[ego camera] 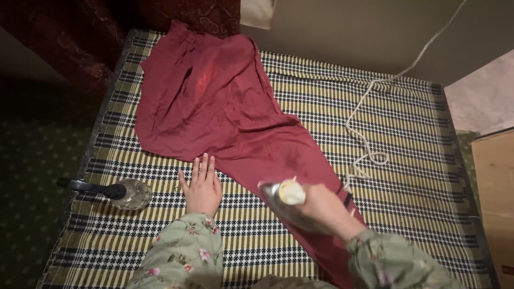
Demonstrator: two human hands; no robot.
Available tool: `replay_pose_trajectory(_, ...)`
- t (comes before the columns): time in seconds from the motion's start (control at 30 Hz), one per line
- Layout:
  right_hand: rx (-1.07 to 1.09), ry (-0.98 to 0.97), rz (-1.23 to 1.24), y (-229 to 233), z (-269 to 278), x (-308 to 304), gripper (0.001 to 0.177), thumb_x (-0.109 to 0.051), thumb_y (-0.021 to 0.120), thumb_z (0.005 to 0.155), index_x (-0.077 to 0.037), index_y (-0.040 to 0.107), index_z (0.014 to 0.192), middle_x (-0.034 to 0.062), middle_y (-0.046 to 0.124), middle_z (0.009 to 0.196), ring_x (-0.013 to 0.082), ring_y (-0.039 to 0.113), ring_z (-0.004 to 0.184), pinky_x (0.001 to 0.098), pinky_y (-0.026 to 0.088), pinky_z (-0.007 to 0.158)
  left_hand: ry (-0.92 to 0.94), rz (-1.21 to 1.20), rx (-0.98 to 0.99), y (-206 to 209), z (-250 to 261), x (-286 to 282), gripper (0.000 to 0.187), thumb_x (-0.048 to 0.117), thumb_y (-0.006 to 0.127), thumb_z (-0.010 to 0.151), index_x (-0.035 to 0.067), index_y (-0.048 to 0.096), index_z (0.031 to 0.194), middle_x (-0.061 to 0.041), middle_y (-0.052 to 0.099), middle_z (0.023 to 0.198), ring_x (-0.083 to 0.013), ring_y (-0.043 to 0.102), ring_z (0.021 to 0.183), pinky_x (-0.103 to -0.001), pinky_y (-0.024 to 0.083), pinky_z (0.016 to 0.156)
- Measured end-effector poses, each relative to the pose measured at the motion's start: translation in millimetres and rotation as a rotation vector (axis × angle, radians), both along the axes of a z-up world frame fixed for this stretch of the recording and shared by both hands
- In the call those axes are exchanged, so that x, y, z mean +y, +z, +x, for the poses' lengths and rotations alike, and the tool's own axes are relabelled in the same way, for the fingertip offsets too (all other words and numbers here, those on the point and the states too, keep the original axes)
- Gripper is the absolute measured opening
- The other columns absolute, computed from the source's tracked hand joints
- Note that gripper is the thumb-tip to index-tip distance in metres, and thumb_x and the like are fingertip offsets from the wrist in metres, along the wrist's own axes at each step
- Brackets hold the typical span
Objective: Ironing a pair of maroon trousers on an ironing board using an electric iron and a spray bottle.
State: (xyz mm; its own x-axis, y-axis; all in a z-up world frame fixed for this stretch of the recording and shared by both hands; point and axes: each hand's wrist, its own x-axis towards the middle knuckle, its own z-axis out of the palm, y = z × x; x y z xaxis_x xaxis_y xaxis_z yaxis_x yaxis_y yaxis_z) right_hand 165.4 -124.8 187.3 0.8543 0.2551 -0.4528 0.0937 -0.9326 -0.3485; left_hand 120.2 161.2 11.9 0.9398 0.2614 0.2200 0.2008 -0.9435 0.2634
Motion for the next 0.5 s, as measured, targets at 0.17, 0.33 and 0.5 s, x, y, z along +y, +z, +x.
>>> replay_pose_trajectory(0.17, -0.124, -0.082, 0.067, -49, 72, -44, 0.042, -0.033, 0.080, 0.071, -0.007, 0.076, 0.104, 0.0215, 0.076, 0.091, 0.0388, 0.075, 0.090, 0.0456, 0.059, 0.081, -0.018, 0.009, -0.030, 2, -3, 2, 0.056, 0.028, 0.046, 0.099, 0.018, 0.046, 0.154, -0.001, 0.041, 0.162, -0.0204, 0.034, 0.151, -0.063, 0.012, 0.122)
replay_pose_trajectory(0.33, -0.226, -0.150, 0.108, -51, 130, -71, 0.051, -0.043, 0.084, 0.071, -0.007, 0.077, 0.106, 0.0202, 0.076, 0.089, 0.0377, 0.074, 0.086, 0.0460, 0.057, 0.079, -0.013, -0.003, -0.032, -2, 0, -1, 0.054, 0.028, 0.046, 0.099, 0.019, 0.047, 0.152, 0.002, 0.043, 0.161, -0.0192, 0.035, 0.151, -0.063, 0.012, 0.122)
replay_pose_trajectory(0.5, 0.004, -0.462, 0.018, -60, 139, -82, 0.063, -0.055, 0.078, 0.076, 0.000, 0.075, 0.107, 0.0189, 0.078, 0.089, 0.0334, 0.080, 0.080, 0.0449, 0.065, 0.075, -0.013, -0.001, -0.067, -2, 0, 0, 0.053, 0.028, 0.047, 0.101, 0.019, 0.049, 0.152, 0.001, 0.044, 0.161, -0.0199, 0.036, 0.151, -0.064, 0.012, 0.123)
